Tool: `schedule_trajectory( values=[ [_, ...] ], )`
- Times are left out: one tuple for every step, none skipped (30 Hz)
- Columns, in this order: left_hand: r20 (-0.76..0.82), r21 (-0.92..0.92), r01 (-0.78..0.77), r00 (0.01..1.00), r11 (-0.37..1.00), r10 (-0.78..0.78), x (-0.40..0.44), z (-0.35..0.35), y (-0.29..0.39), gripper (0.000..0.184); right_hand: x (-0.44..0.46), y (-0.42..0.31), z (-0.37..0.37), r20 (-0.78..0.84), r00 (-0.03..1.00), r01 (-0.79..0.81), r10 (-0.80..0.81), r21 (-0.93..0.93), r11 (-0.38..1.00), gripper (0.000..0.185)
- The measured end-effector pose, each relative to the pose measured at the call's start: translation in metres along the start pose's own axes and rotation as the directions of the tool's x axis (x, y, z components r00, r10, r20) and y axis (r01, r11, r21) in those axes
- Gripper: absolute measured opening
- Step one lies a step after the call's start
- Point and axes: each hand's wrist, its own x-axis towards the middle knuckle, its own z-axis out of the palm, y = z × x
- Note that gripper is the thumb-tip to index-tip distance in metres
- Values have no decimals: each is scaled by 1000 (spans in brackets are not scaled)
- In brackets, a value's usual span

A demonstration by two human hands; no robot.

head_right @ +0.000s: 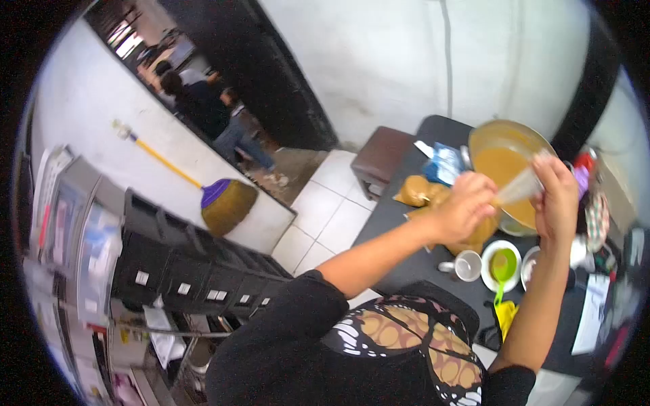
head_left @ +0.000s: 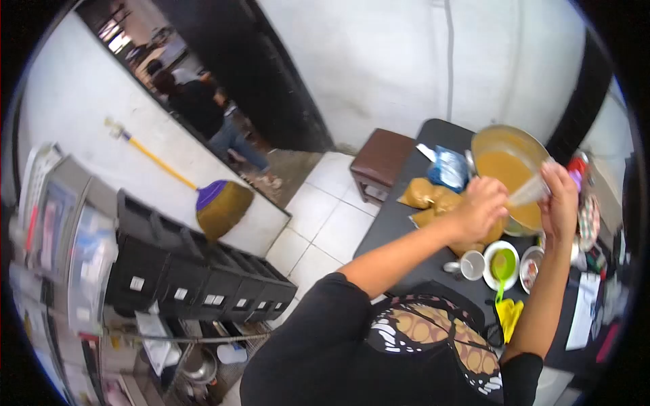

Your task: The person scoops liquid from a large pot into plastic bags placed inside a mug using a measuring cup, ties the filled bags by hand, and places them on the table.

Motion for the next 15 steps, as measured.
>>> schedule_trajectory(
  values=[
    [10,-22,36,999,999,-36,-3,-2,6,12,-3,0,3,-21,999,-41,41,20,999,11],
    [27,-17,66,997,998,-66,-5,-7,10,12,-1,4,3,2,999,-47,47,33,998,12],
    [46,-21,96,994,995,-95,-6,-9,12,11,2,8,1,16,998,-54,53,41,998,13],
    [58,-9,105,993,994,-104,-7,-12,12,10,5,11,1,44,997,-61,59,56,997,13],
    [72,0,114,991,993,-114,-8,-14,12,10,7,15,2,69,996,-70,65,70,995,14],
    [90,9,124,988,992,-125,-10,-15,12,10,9,17,3,92,993,-80,72,87,993,14],
    [106,8,130,986,991,-131,-12,-15,11,9,10,18,5,92,993,-86,78,88,992,13],
    [123,8,135,983,991,-135,-14,-14,9,9,9,16,11,92,992,-91,83,90,992,13],
    [141,7,139,980,990,-139,-15,-14,8,9,8,15,15,91,992,-96,88,92,991,13],
    [150,0,136,980,991,-134,-17,-13,8,9,9,16,16,91,991,-108,99,92,990,13],
    [159,-6,132,979,991,-130,-18,-13,8,9,10,18,18,90,990,-119,111,91,989,13],
    [167,-13,129,978,992,-125,-19,-13,8,8,10,18,19,89,988,-130,122,89,987,13],
    [165,1,111,980,994,-110,-21,-11,8,8,11,17,19,118,982,-160,148,99,982,12],
    [162,15,94,982,995,-95,-22,-10,8,8,12,17,20,146,974,-191,174,108,976,12],
    [160,28,76,984,997,-79,-22,-9,9,8,12,16,21,175,964,-221,199,116,968,12]
  ],
)
